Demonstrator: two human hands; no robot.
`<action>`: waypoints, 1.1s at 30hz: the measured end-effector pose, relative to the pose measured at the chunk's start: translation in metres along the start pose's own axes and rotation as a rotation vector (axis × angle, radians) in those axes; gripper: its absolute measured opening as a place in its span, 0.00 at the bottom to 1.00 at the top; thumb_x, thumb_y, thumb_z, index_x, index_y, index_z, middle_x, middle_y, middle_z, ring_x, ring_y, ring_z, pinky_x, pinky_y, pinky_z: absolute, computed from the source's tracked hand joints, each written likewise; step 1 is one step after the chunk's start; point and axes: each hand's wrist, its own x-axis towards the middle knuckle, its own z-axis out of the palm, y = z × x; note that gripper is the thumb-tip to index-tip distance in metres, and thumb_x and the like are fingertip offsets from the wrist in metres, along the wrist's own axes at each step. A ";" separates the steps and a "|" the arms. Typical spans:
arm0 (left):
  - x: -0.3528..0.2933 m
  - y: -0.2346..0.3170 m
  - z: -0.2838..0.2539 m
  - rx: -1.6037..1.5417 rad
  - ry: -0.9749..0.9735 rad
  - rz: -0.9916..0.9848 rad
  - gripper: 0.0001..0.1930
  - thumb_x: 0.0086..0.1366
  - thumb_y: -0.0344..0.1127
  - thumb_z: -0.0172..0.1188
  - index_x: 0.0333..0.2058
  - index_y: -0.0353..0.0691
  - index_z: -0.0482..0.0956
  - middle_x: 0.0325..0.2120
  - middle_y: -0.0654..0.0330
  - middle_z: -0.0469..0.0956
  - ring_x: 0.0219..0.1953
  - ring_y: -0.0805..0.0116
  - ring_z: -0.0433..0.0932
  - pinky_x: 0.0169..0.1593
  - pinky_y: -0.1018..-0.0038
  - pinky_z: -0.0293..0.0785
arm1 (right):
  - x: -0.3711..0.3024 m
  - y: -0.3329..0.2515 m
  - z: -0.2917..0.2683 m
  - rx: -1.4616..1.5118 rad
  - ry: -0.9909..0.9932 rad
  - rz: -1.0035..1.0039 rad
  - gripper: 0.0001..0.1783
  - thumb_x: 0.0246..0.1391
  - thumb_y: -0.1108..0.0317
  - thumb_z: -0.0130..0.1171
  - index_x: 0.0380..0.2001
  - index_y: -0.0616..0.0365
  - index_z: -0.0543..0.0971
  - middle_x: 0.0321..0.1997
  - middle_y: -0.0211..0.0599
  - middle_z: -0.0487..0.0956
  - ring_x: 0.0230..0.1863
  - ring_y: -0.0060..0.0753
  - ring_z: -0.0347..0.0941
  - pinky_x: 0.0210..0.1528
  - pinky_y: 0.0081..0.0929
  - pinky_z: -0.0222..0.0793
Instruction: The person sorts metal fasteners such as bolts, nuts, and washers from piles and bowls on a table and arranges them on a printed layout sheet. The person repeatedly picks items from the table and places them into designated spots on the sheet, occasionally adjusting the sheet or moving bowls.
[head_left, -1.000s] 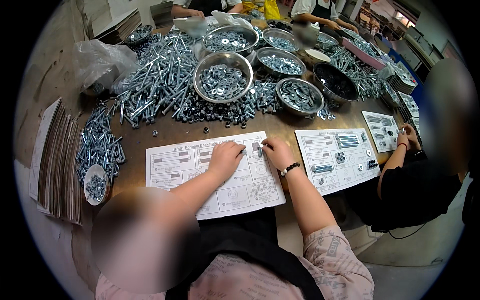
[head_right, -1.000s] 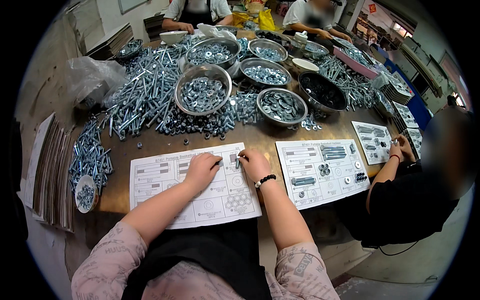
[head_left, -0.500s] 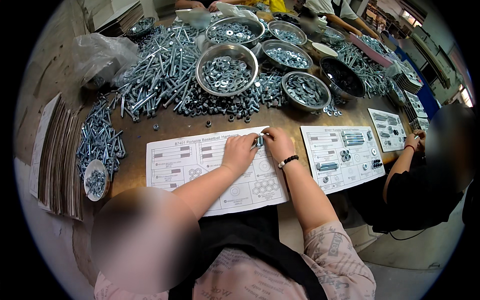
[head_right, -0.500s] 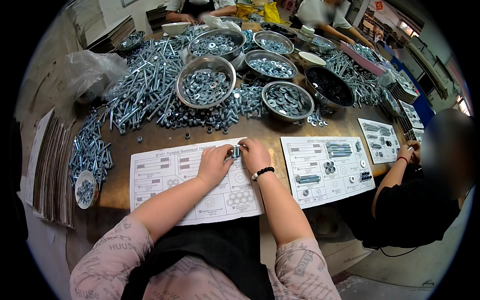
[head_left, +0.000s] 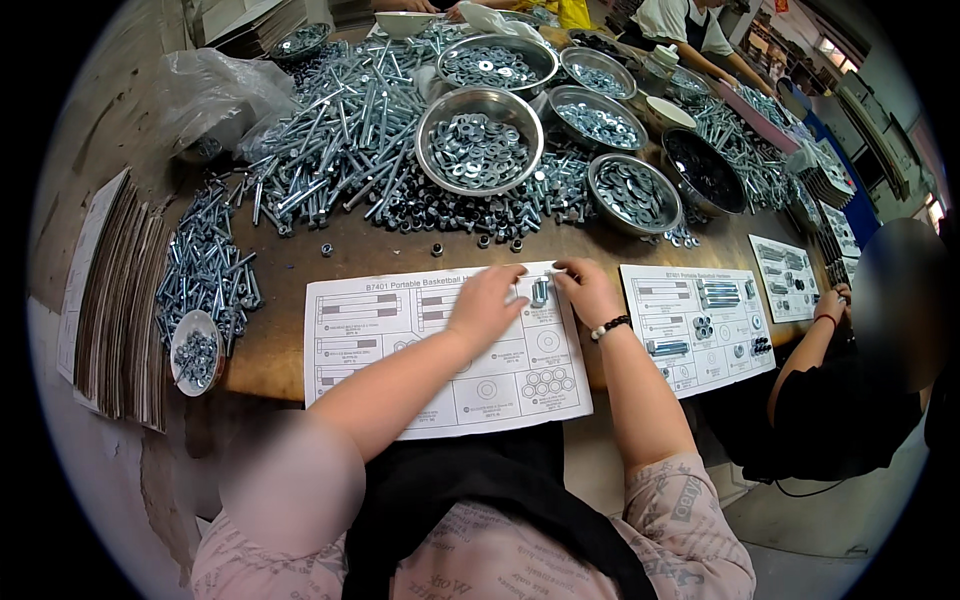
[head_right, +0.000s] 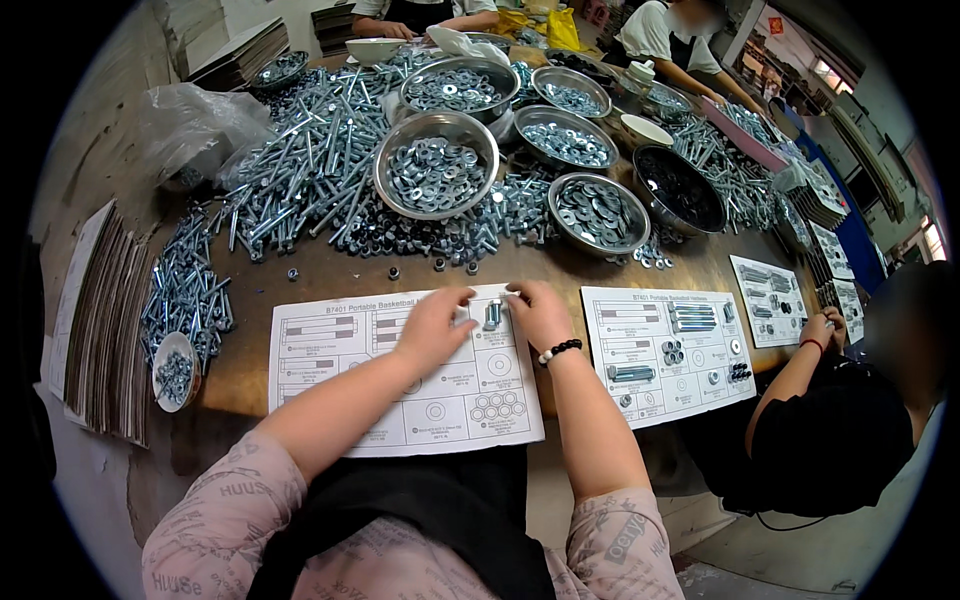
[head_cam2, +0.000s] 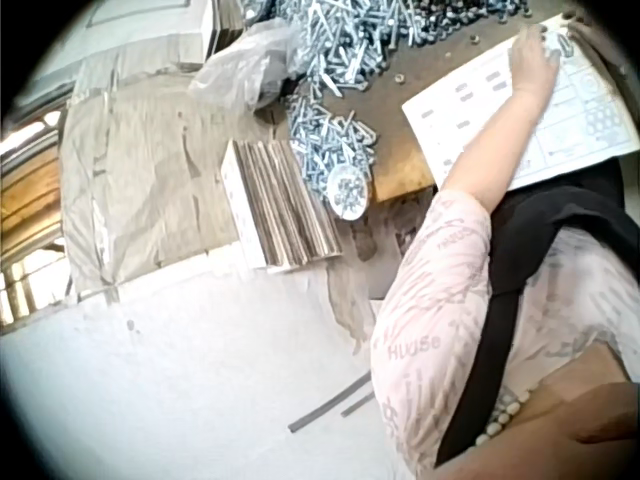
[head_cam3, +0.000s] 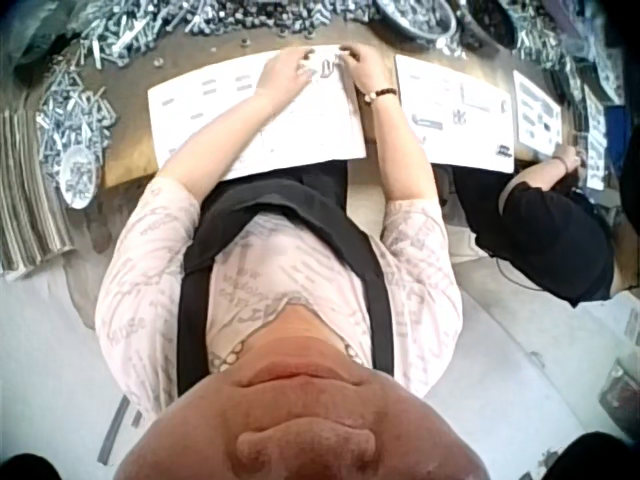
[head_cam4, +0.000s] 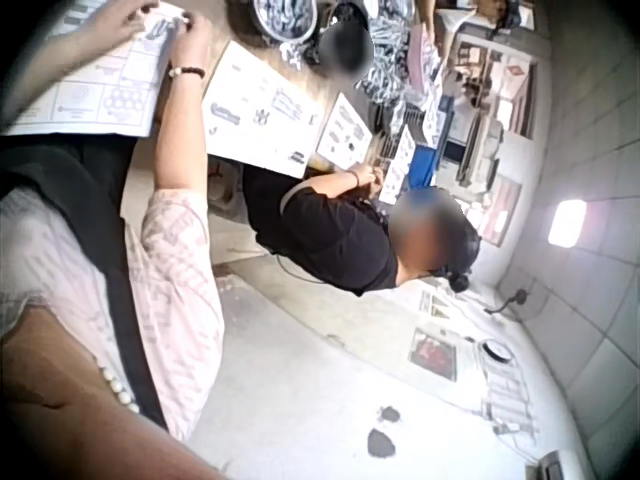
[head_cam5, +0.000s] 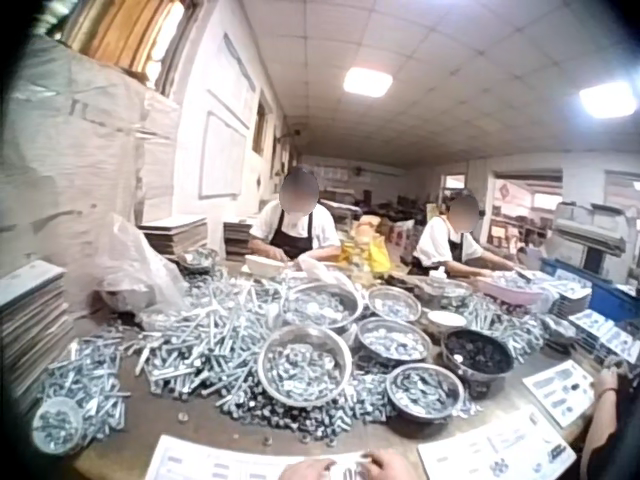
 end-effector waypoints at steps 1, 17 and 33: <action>0.002 -0.007 -0.012 -0.037 0.005 -0.019 0.18 0.50 0.33 0.61 0.41 0.39 0.72 0.35 0.56 0.74 0.35 0.59 0.73 0.41 0.67 0.68 | 0.002 0.002 -0.002 0.018 0.025 0.015 0.10 0.48 0.65 0.56 0.34 0.56 0.78 0.33 0.40 0.75 0.35 0.40 0.72 0.39 0.31 0.67; 0.045 -0.070 -0.045 0.584 -0.104 0.251 0.16 0.54 0.38 0.56 0.43 0.55 0.75 0.36 0.66 0.71 0.42 0.66 0.68 0.47 0.68 0.59 | 0.060 -0.053 0.060 -0.442 -0.080 -0.106 0.08 0.47 0.66 0.55 0.33 0.52 0.75 0.35 0.43 0.72 0.37 0.48 0.71 0.37 0.40 0.69; 0.034 -0.084 -0.065 0.330 -0.017 -0.006 0.13 0.51 0.36 0.61 0.38 0.48 0.75 0.32 0.59 0.71 0.37 0.57 0.72 0.40 0.64 0.70 | 0.065 -0.076 0.092 -0.472 -0.202 -0.325 0.06 0.46 0.65 0.56 0.30 0.48 0.77 0.36 0.39 0.71 0.39 0.43 0.71 0.38 0.35 0.69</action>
